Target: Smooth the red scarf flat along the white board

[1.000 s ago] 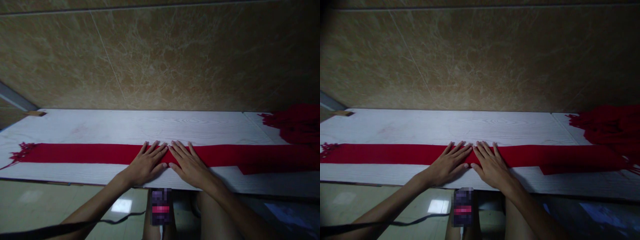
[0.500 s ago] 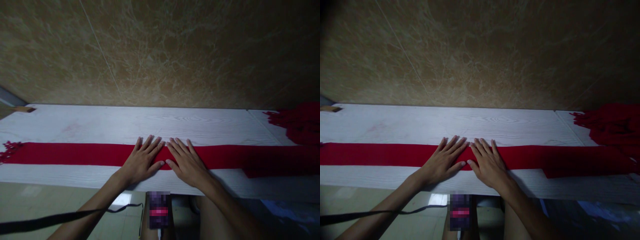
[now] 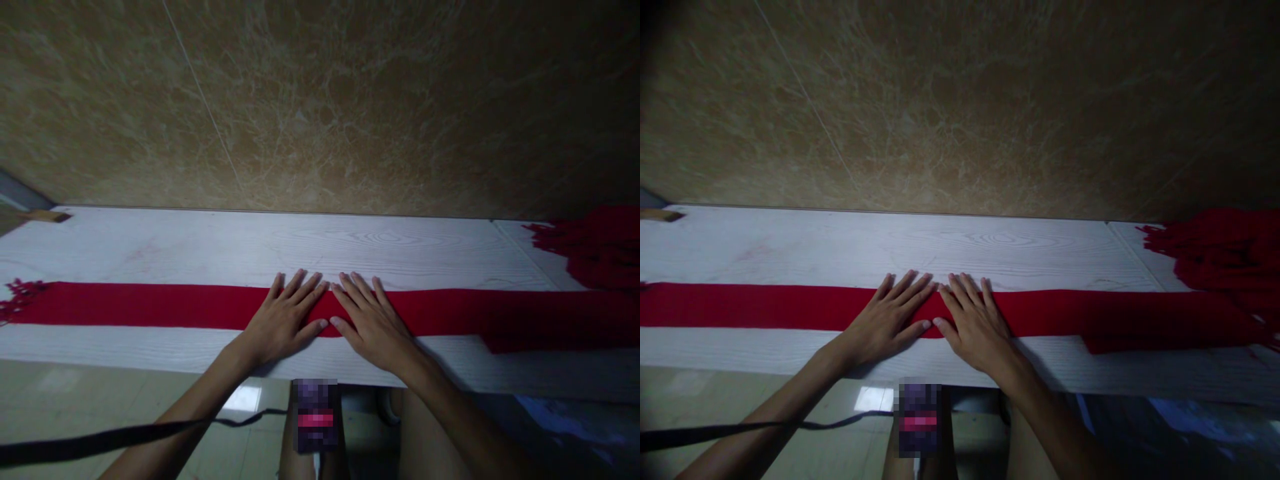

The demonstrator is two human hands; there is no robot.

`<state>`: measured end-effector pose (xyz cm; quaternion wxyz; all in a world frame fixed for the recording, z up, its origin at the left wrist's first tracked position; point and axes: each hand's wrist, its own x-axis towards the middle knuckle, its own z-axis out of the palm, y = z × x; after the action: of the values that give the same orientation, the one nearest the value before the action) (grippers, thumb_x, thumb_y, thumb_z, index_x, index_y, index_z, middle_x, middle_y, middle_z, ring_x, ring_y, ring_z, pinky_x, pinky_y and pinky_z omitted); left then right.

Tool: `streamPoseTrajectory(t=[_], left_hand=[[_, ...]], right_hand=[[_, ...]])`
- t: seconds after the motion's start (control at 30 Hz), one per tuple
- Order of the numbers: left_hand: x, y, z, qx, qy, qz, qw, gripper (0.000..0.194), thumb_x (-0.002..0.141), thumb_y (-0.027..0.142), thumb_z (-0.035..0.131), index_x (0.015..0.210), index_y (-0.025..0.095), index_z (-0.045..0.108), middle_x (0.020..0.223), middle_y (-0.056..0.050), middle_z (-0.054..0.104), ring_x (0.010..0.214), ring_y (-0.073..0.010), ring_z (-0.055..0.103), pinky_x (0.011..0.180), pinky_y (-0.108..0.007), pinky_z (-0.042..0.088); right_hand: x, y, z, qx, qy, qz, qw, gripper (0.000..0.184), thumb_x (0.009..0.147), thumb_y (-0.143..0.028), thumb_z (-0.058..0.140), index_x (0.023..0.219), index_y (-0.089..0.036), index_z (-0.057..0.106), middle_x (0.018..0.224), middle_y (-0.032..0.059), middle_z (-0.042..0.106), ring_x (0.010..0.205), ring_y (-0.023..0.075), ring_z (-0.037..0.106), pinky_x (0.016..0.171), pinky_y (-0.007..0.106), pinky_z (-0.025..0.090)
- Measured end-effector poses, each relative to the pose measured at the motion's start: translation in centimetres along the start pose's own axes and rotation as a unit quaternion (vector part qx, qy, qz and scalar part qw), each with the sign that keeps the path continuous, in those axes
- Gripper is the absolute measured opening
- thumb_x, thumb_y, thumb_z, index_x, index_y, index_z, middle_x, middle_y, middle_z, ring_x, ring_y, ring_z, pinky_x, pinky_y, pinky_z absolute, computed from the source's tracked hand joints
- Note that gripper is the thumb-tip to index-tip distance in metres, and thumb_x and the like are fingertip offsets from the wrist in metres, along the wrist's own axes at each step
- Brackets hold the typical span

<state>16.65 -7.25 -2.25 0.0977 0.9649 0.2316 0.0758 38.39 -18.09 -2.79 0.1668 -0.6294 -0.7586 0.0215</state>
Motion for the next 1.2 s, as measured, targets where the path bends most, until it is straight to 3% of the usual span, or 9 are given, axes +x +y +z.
streamPoseTrajectory(t=[0.17, 0.27, 0.37, 0.43, 0.53, 0.7, 0.87, 1.1, 1.2], left_hand=[[0.1, 0.3, -0.4, -0.005, -0.018, -0.019, 1.0, 0.071, 0.109, 0.06, 0.042, 0.169, 0.028, 0.022, 0.173, -0.007, 0.026, 0.162, -0.0358, 0.015, 0.131, -0.067, 0.008], [0.2, 0.4, -0.6, -0.003, -0.033, -0.029, 0.999, 0.071, 0.109, 0.061, 0.039, 0.169, 0.027, 0.021, 0.173, -0.006, 0.023, 0.162, -0.0356, 0.013, 0.131, -0.068, 0.007], [0.1, 0.1, -0.5, 0.005, -0.029, -0.021, 0.999, 0.07, 0.11, 0.06, 0.038, 0.169, 0.029, 0.02, 0.173, -0.005, 0.024, 0.162, -0.0353, 0.014, 0.131, -0.067, 0.009], [-0.1, -0.3, -0.1, 0.014, -0.018, -0.006, 1.0, 0.07, 0.109, 0.06, 0.038, 0.17, 0.032, 0.018, 0.172, -0.004, 0.026, 0.161, -0.0357, 0.018, 0.13, -0.068, 0.013], [-0.3, -1.2, 0.8, 0.04, 0.026, 0.02, 0.999, 0.073, 0.108, 0.061, 0.04, 0.17, 0.037, 0.012, 0.171, -0.004, 0.029, 0.159, -0.0376, 0.025, 0.128, -0.069, 0.017], [-0.2, -1.5, 1.5, 0.079, 0.077, 0.01, 0.994, 0.069, 0.109, 0.058, 0.033, 0.17, 0.04, 0.007, 0.172, -0.002, 0.028, 0.158, -0.04, 0.025, 0.125, -0.072, 0.022], [-0.1, -0.6, 1.0, 0.077, 0.025, 0.007, 0.997, 0.071, 0.109, 0.059, 0.034, 0.171, 0.035, 0.007, 0.173, -0.004, 0.025, 0.159, -0.0389, 0.022, 0.128, -0.069, 0.019], [3.1, -4.0, 0.8, 0.05, -0.039, -0.04, 0.997, 0.073, 0.106, 0.067, 0.026, 0.169, 0.029, 0.024, 0.173, -0.007, 0.022, 0.16, -0.0439, 0.017, 0.123, -0.075, 0.019], [5.2, -4.0, -0.2, 0.031, -0.066, -0.055, 0.996, 0.072, 0.106, 0.065, 0.025, 0.165, 0.026, 0.038, 0.17, -0.011, 0.031, 0.158, -0.0459, 0.022, 0.12, -0.078, 0.023]], right_hand=[[-2.0, 3.5, -4.4, 0.096, 0.068, 0.018, 0.993, 0.055, 0.11, -0.048, 0.038, 0.161, -0.027, 0.046, 0.171, 0.0084, 0.034, 0.16, 0.0318, 0.028, 0.13, 0.062, 0.025], [-4.5, 9.6, -8.1, 0.105, 0.113, 0.092, 0.984, 0.058, 0.11, -0.051, 0.032, 0.159, -0.025, 0.048, 0.171, 0.0096, 0.035, 0.16, 0.0315, 0.026, 0.131, 0.062, 0.02], [-7.1, 16.6, -11.0, 0.075, 0.155, 0.18, 0.968, 0.061, 0.11, -0.055, 0.028, 0.158, -0.025, 0.05, 0.169, 0.0109, 0.04, 0.159, 0.0296, 0.029, 0.13, 0.059, 0.026], [-8.6, 20.1, -12.4, 0.04, 0.133, 0.195, 0.971, 0.065, 0.108, -0.059, 0.028, 0.157, -0.022, 0.05, 0.169, 0.0128, 0.038, 0.159, 0.0303, 0.028, 0.129, 0.06, 0.027], [-10.2, 23.0, -13.2, -0.003, 0.035, 0.209, 0.977, 0.071, 0.108, -0.058, 0.024, 0.157, -0.013, 0.048, 0.168, 0.0184, 0.038, 0.159, 0.0319, 0.029, 0.129, 0.062, 0.025], [-11.7, 24.6, -10.7, -0.051, -0.045, 0.179, 0.981, 0.062, 0.11, -0.045, 0.023, 0.16, -0.017, 0.045, 0.17, 0.0158, 0.035, 0.16, 0.0315, 0.026, 0.128, 0.065, 0.021], [-12.3, 24.9, -8.6, -0.081, -0.047, 0.147, 0.985, 0.057, 0.111, -0.039, 0.024, 0.161, -0.023, 0.045, 0.17, 0.0121, 0.036, 0.16, 0.0297, 0.027, 0.128, 0.065, 0.021], [-10.4, 25.7, -8.8, -0.074, -0.053, 0.181, 0.979, 0.056, 0.111, -0.041, 0.028, 0.161, -0.025, 0.045, 0.171, 0.0102, 0.033, 0.16, 0.0312, 0.025, 0.128, 0.067, 0.02], [-9.4, 25.6, -9.0, -0.055, -0.043, 0.196, 0.978, 0.056, 0.11, -0.042, 0.029, 0.16, -0.024, 0.046, 0.17, 0.0109, 0.034, 0.16, 0.0316, 0.026, 0.128, 0.068, 0.018]])
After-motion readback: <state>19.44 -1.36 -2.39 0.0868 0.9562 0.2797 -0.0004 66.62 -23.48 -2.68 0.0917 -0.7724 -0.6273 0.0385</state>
